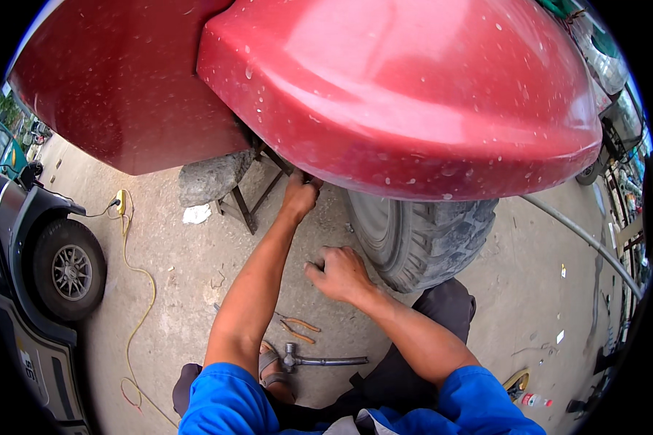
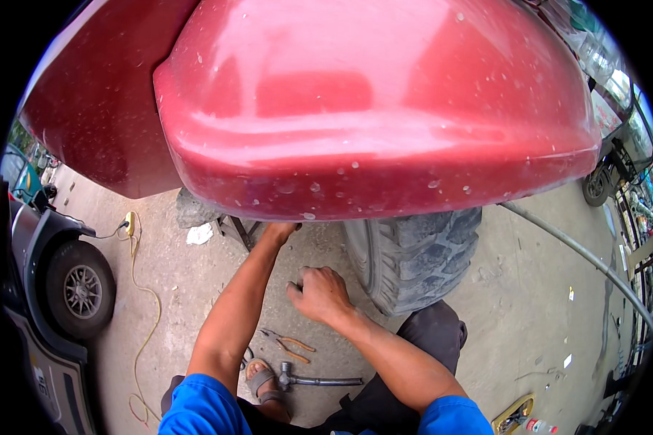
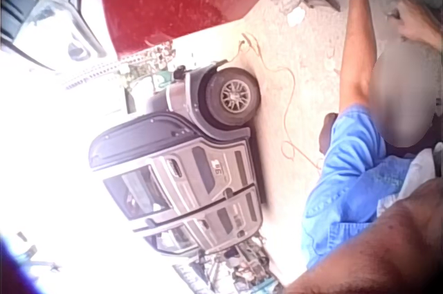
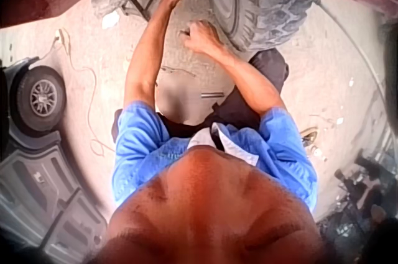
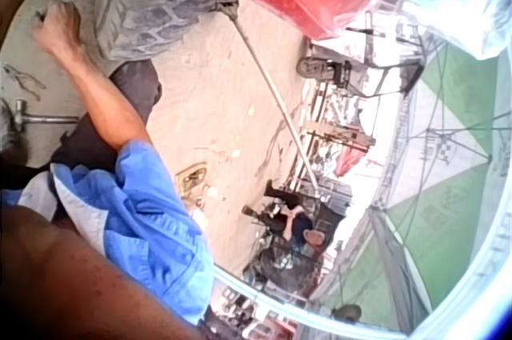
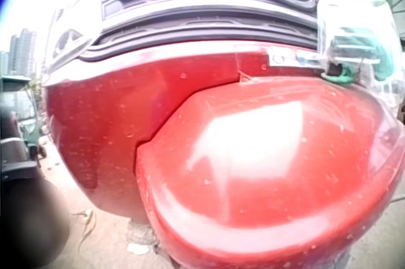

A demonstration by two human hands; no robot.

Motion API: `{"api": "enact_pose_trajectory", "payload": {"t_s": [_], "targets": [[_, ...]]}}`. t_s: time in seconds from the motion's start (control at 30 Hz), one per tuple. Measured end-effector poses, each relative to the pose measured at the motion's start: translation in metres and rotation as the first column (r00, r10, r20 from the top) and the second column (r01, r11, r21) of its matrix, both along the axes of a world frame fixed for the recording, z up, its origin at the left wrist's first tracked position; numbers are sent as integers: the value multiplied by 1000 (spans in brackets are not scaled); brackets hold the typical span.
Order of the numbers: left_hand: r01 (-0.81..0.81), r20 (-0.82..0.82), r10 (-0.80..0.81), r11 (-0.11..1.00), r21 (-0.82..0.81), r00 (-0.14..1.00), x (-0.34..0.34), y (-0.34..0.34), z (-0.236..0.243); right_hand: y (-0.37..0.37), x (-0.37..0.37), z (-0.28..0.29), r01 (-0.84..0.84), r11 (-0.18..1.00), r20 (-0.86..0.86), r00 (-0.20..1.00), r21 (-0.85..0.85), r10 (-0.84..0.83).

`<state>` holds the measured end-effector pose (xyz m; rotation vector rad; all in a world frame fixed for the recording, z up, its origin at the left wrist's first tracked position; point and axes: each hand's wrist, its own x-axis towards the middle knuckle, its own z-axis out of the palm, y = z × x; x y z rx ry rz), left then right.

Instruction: The person uses a wrench to loosen and remove bolts from the rear wheel of a red three-wheeled vehicle. After removing the wheel, the person places it on the ground and walks to a nearby electrical box to unplug a power cord.

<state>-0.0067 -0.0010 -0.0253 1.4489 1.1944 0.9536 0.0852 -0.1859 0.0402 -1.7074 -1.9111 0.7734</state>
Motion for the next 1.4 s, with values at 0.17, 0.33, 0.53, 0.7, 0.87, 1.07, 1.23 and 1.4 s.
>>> {"api": "enact_pose_trajectory", "payload": {"t_s": [0.17, 0.33, 0.53, 0.7, 0.87, 1.07, 1.23, 1.4], "targets": [[64, 162, -32, 978, -196, 986, -6, 7, -1, -1, -1, 3, -2, 1000, 3, 1000, 9, 2], [11, 167, 0, 998, -64, 986, -3, -2, 4, 0, -1, 0, -3, 1000, 9, 1000, 4, 3], [69, 163, -35, 976, -209, 986, -6, 4, 5, 0, 0, -2, -4, 1000, 6, 1000, 7, 4], [25, 213, -3, 995, -101, 977, -4, 2, -2, 1, 0, -4, -4, 1000, 13, 1000, 2, 4], [41, 126, -15, 978, -206, 992, -9, 11, -6, 1, -1, 3, -14, 999, -4, 1000, -36, 14], [19, 151, -8, 997, -73, 988, -2, -2, 7, 1, 0, -1, -9, 1000, 2, 1000, 2, 9], [27, 143, -1, 982, -185, 990, -6, 1, 8, 1, -1, 2, -14, 1000, -5, 1000, -24, 14], [12, 121, -8, 999, -37, 993, -1, -8, 18, 1, 1, -11, 25, 996, -64, 998, 90, -20]]}}
